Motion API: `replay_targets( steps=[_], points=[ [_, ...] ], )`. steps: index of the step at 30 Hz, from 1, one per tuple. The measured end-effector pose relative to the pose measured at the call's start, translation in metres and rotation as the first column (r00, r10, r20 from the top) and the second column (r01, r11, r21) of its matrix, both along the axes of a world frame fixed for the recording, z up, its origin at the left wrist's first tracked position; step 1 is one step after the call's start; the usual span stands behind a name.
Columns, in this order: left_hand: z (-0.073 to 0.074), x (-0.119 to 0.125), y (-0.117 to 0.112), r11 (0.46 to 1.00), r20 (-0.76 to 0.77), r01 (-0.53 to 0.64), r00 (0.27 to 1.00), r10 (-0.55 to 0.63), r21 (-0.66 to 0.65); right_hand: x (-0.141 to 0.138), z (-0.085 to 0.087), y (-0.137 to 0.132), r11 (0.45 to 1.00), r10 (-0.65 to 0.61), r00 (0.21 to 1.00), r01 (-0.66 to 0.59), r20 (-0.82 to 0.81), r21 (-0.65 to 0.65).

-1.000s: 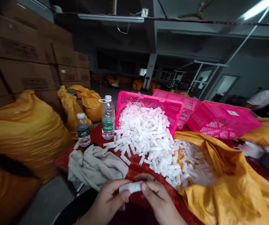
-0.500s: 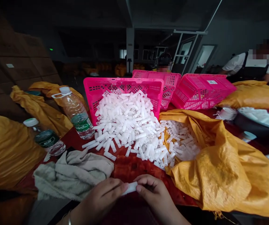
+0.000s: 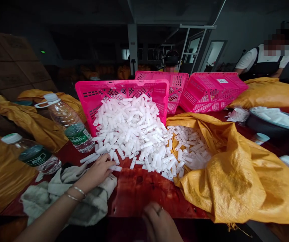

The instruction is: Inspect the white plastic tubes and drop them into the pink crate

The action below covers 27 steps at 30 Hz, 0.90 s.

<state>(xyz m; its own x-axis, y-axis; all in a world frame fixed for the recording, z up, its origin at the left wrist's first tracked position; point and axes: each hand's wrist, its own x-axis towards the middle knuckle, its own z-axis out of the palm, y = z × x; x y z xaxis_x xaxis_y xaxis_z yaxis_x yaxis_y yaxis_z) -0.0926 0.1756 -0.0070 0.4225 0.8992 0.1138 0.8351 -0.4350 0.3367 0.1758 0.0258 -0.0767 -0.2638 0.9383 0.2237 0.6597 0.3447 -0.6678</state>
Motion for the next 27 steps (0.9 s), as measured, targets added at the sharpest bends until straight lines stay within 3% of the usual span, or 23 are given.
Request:
replay_targets(
  steps=[2,3,6,8,10,12,13,15,16,18,21,22,24,26,27],
  points=[
    [0.008,0.006,-0.008,1.0,0.055,-0.008,0.998,0.007,0.021,-0.021,0.014,0.049,0.973,-0.019,0.977,-0.03,0.212,0.227],
    [0.011,0.009,-0.013,0.999,0.084,-0.025,0.996,0.022,0.03,-0.03,0.022,0.074,0.965,-0.001,0.952,-0.079,0.305,0.25],
    [0.018,0.012,-0.032,0.994,0.161,-0.107,0.982,0.099,0.04,-0.049,0.042,0.132,0.948,0.158,0.898,-0.254,0.411,0.191],
    [0.019,0.012,-0.048,0.982,0.238,-0.186,0.956,0.172,0.037,-0.052,0.052,0.145,0.939,0.212,0.904,-0.294,0.372,0.179],
    [0.016,0.013,-0.065,0.966,0.384,-0.26,0.892,0.237,0.009,-0.05,0.059,0.139,0.948,0.167,0.94,-0.236,0.298,0.212],
    [0.012,0.015,-0.081,0.949,0.558,-0.312,0.779,0.287,-0.053,-0.047,0.067,0.119,0.971,0.091,0.995,-0.095,0.027,0.221],
    [0.011,0.017,-0.088,0.943,0.629,-0.319,0.714,0.308,-0.099,-0.045,0.071,0.108,0.981,0.072,0.983,-0.039,-0.17,0.189],
    [0.011,0.023,-0.099,0.929,0.726,-0.306,0.588,0.356,-0.208,-0.042,0.08,0.088,0.995,0.07,0.844,-0.017,-0.532,0.103],
    [0.012,0.027,-0.103,0.92,0.768,-0.284,0.511,0.385,-0.272,-0.039,0.084,0.08,0.995,0.089,0.772,-0.041,-0.629,0.09],
    [0.017,0.033,-0.109,0.892,0.828,-0.187,0.332,0.451,-0.411,-0.031,0.092,0.068,0.986,0.156,0.751,-0.079,-0.641,0.148],
    [0.027,0.041,-0.115,0.807,0.806,0.052,0.115,0.58,-0.588,-0.013,0.104,0.06,0.952,0.265,0.838,-0.148,-0.476,0.269],
    [0.029,0.043,-0.116,0.773,0.781,0.114,0.094,0.617,-0.624,-0.006,0.109,0.058,0.937,0.306,0.858,-0.197,-0.412,0.288],
    [0.03,0.047,-0.119,0.727,0.746,0.167,0.152,0.649,-0.666,0.004,0.115,0.054,0.916,0.378,0.872,-0.303,-0.311,0.262],
    [0.028,0.051,-0.122,0.75,0.748,0.136,0.302,0.59,-0.647,0.007,0.118,0.051,0.923,0.382,0.873,-0.347,-0.302,0.166],
    [0.027,0.053,-0.124,0.801,0.76,0.098,0.4,0.512,-0.591,0.006,0.118,0.05,0.94,0.339,0.872,-0.33,-0.352,0.088]
  ],
)
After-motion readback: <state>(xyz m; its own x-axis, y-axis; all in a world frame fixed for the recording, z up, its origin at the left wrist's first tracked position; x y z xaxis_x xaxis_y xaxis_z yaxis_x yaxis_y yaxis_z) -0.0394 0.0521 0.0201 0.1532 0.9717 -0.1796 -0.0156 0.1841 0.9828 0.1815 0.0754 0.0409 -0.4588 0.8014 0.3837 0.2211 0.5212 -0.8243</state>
